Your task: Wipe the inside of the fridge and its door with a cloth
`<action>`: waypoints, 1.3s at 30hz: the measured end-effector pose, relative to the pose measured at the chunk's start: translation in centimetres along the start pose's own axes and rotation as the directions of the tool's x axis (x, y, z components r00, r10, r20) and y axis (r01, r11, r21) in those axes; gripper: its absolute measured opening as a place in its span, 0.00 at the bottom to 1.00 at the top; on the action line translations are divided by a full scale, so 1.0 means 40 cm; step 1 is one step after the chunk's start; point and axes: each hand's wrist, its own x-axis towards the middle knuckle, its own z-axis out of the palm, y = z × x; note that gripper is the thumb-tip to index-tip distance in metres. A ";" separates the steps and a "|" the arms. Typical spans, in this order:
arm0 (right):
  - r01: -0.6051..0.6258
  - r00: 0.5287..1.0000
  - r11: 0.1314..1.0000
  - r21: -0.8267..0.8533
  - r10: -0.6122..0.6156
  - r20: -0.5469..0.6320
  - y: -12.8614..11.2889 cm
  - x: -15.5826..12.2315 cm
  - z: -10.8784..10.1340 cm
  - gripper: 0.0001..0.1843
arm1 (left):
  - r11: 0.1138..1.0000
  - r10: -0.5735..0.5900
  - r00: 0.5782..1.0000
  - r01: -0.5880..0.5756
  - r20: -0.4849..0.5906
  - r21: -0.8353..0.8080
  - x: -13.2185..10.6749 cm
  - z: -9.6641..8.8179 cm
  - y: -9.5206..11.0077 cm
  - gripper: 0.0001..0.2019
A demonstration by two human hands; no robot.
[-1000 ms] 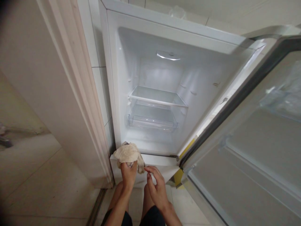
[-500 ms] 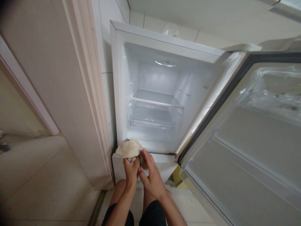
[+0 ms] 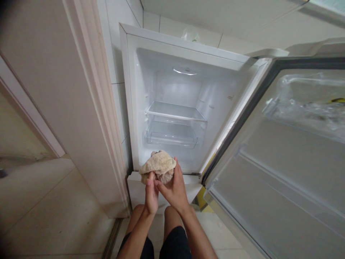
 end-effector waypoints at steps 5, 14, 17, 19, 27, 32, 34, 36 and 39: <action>-0.109 0.981 0.989 0.101 0.123 -0.148 -0.021 0.018 -0.006 0.56 | 0.996 0.084 0.949 -0.076 0.304 -0.038 -0.007 -0.004 0.045 0.48; -0.191 0.865 0.962 0.197 0.260 -0.430 -0.021 0.031 -0.070 0.32 | 0.995 -0.091 0.939 0.071 0.330 0.072 -0.042 0.048 0.118 0.51; -0.237 0.829 0.933 0.272 0.340 -0.444 -0.001 0.044 -0.097 0.31 | 0.987 -0.127 0.959 0.098 0.253 0.125 -0.045 0.045 0.111 0.41; -0.268 0.789 0.906 0.328 0.401 -0.465 0.019 0.049 -0.110 0.33 | 0.978 -0.115 0.982 0.087 0.147 0.190 -0.057 0.037 0.116 0.39; -0.357 0.772 0.823 0.442 0.527 -0.355 0.056 0.038 -0.116 0.33 | 0.820 0.193 0.980 -0.184 0.040 0.543 -0.100 0.034 0.130 0.27; -0.383 0.834 0.724 0.574 0.538 -0.122 0.015 0.027 -0.105 0.42 | 0.925 -0.016 1.000 0.016 -0.001 0.379 -0.073 0.044 0.103 0.30; -0.348 0.870 0.725 0.594 0.486 -0.083 0.003 0.030 -0.106 0.45 | 0.948 -0.091 0.996 0.089 -0.009 0.305 -0.062 0.045 0.107 0.30; -0.313 0.892 0.742 0.593 0.444 -0.085 -0.001 0.037 -0.105 0.46 | 0.956 -0.124 0.992 0.117 0.009 0.270 -0.057 0.047 0.116 0.31; -0.281 0.900 0.800 0.530 0.411 -0.144 0.006 0.047 -0.089 0.44 | 0.960 -0.116 0.993 0.112 0.001 0.256 -0.066 0.055 0.120 0.31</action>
